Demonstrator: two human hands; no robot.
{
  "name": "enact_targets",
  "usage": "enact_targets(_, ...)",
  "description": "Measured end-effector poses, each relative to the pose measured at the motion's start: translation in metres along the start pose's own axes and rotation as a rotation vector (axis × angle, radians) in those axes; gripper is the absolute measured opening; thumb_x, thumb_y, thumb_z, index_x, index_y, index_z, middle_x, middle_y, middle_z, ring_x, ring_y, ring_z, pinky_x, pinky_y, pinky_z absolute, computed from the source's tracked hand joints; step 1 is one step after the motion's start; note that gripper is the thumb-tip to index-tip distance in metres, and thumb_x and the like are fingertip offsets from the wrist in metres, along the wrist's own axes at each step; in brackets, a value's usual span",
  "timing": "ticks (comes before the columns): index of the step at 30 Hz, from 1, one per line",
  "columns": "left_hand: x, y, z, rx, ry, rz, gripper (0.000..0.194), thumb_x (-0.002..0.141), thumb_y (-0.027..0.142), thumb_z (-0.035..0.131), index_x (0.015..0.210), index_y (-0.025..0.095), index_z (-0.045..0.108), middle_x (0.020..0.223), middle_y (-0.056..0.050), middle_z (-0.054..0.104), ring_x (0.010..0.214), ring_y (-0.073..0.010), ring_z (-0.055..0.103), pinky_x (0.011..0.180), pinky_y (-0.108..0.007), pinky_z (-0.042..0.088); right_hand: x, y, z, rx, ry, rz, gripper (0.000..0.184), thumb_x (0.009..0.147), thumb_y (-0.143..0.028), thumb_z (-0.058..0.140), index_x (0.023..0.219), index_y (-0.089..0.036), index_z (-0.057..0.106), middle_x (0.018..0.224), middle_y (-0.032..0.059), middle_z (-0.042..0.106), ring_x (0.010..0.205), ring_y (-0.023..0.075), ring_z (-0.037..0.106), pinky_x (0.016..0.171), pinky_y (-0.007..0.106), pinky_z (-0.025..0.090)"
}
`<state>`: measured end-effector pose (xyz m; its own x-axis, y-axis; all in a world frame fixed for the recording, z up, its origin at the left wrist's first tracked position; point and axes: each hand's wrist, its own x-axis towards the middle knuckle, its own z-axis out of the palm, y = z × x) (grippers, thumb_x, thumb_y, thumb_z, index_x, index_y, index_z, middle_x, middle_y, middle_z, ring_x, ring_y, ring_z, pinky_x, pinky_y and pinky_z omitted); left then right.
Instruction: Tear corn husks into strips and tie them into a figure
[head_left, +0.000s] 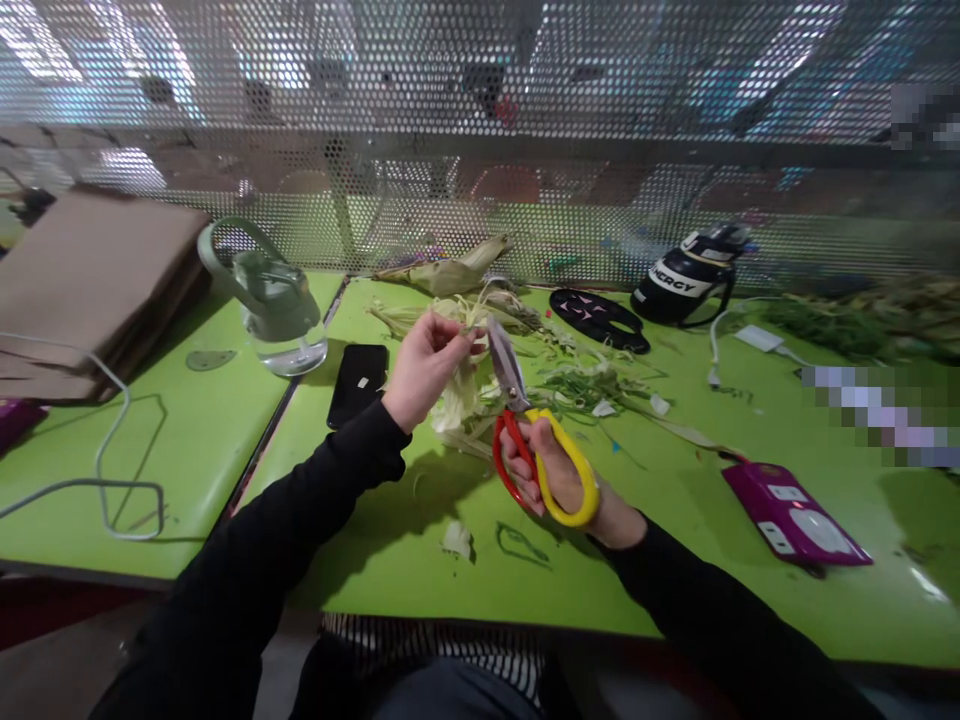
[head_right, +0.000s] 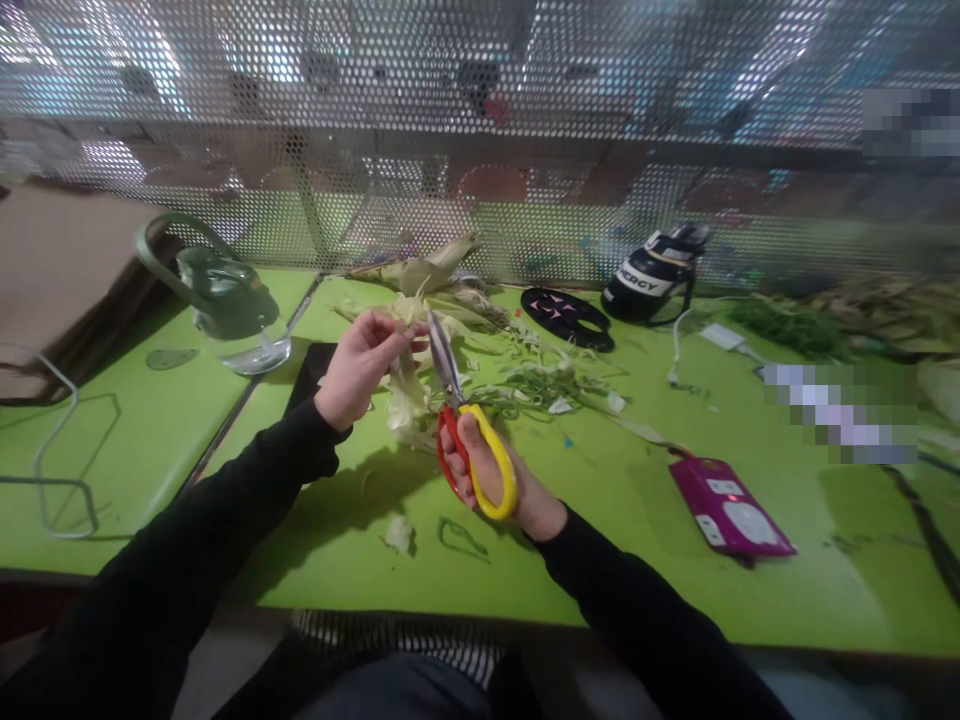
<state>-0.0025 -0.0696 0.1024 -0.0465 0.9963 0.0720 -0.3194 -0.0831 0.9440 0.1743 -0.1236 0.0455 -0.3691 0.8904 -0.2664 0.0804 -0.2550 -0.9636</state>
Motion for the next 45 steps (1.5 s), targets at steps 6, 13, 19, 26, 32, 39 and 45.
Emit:
enact_targets(6,0.001,0.006,-0.008,0.142,-0.024,0.091,0.011,0.087,0.009,0.062,0.082,0.016,0.055,0.071,0.003,0.065,0.052,-0.0067,0.058,0.050,-0.020,0.045,-0.007,-0.014,-0.018,-0.760,0.179,-0.286,0.066,0.071,-0.085,0.056,0.089,-0.022,0.051,0.068,0.0008,0.055,0.052,0.0142,0.046,0.047,0.030,0.038)
enact_targets(13,0.005,-0.003,-0.016,0.403,-0.001,0.315,0.002,0.080,0.015,0.068,0.080,0.015,0.066,0.074,0.000,0.068,0.063,-0.0089,0.058,0.061,-0.021,0.044,-0.006,-0.014,-0.022,-1.363,0.511,-0.418,0.063,0.090,-0.072,0.035,0.103,-0.014,0.057,0.076,0.0119,0.064,0.059,0.0218,0.058,0.053,0.032,0.037)
enact_targets(19,-0.002,0.004,-0.015,0.697,0.060,0.420,0.007,0.076,0.014,0.067,0.073,0.017,0.061,0.074,-0.001,0.068,0.066,-0.0122,0.059,0.066,-0.024,0.044,-0.003,-0.014,-0.023,-1.364,0.492,-0.330,0.069,0.091,-0.075,0.029,0.106,-0.013,0.056,0.074,0.0111,0.063,0.053,0.0200,0.053,0.049,0.032,0.035)
enact_targets(26,-0.001,0.003,-0.014,0.912,0.065,0.504,0.014,0.077,0.014,0.067,0.070,0.019,0.056,0.073,-0.001,0.068,0.065,-0.0135,0.056,0.065,-0.025,0.039,-0.001,-0.016,-0.023,-1.327,0.455,-0.321,0.067,0.091,-0.076,0.025,0.098,-0.016,0.054,0.068,0.0080,0.061,0.048,0.0174,0.050,0.046,0.031,0.035)
enact_targets(32,0.000,0.001,-0.014,0.948,0.067,0.484,0.013,0.078,0.015,0.067,0.071,0.019,0.058,0.077,-0.003,0.070,0.065,-0.0136,0.056,0.064,-0.025,0.038,0.000,-0.015,-0.024,-1.301,0.402,-0.271,0.064,0.091,-0.076,0.023,0.093,-0.019,0.050,0.065,0.0075,0.060,0.049,0.0193,0.053,0.047,0.032,0.036)
enact_targets(39,-0.001,-0.003,-0.012,1.065,0.110,0.493,0.011,0.079,0.020,0.067,0.073,0.019,0.059,0.075,-0.004,0.069,0.064,-0.0149,0.055,0.061,-0.026,0.033,-0.001,-0.013,-0.021,-1.246,0.343,-0.290,0.054,0.093,-0.072,0.023,0.086,-0.023,0.044,0.063,0.0063,0.060,0.048,0.0198,0.054,0.047,0.031,0.034)
enact_targets(45,-0.002,-0.008,-0.012,1.200,0.111,0.554,0.004,0.082,0.019,0.062,0.078,0.019,0.061,0.082,-0.007,0.071,0.075,-0.0192,0.059,0.062,-0.028,0.032,-0.003,-0.011,-0.020,-1.236,0.342,-0.361,0.052,0.095,-0.070,0.024,0.081,-0.023,0.042,0.058,0.0048,0.057,0.045,0.0181,0.051,0.045,0.029,0.030)
